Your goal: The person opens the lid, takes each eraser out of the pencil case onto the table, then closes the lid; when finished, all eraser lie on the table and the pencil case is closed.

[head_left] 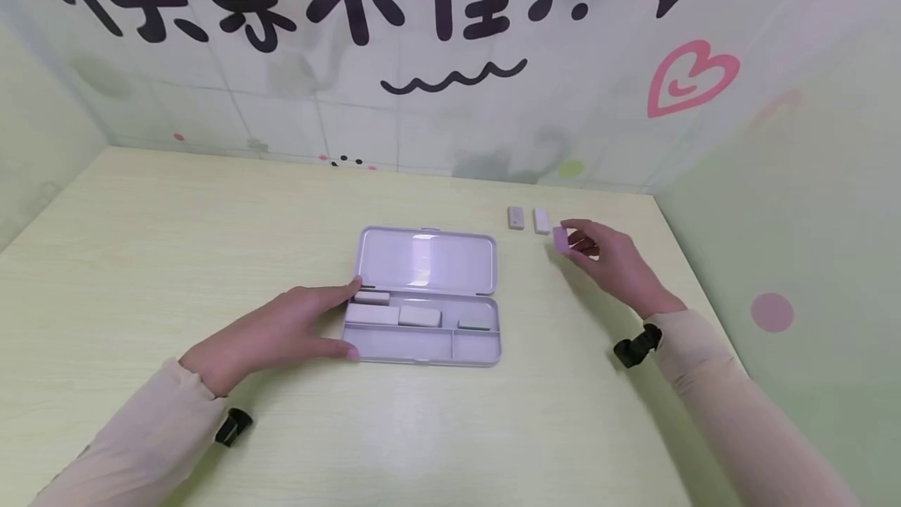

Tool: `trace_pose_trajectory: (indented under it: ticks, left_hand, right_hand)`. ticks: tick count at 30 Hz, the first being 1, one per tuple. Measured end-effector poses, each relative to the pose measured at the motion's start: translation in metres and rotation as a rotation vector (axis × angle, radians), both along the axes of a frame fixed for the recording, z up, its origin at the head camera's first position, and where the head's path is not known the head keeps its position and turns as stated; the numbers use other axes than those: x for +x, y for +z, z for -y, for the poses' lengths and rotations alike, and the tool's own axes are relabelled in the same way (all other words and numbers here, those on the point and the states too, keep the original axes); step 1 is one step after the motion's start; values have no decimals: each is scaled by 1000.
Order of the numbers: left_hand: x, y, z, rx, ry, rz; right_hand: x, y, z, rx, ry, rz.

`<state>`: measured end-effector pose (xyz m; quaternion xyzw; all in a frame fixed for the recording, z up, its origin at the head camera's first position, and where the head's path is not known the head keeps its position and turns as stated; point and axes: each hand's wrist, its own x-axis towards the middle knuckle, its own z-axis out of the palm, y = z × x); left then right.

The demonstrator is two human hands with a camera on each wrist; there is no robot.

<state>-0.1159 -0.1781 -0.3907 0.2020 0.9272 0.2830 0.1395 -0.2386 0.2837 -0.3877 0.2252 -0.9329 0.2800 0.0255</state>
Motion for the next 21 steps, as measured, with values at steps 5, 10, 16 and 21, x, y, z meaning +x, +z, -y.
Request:
trace_pose_trajectory:
  ticks: [5,10,16,21]
  left_hand:
    - [0,0,0,7,-3,1]
    - [0,1,0,15,-4,5]
    - [0,3,0,2,1,4]
    - [0,4,-1,4,4,11]
  right_hand:
    - [-16,-5,-14,39,-91,84]
    - [-31,-9,-22,50,-143,128]
    - [-46,-12,-25,39,-158,156]
    - [-54,-12,-24,45,-152,187]
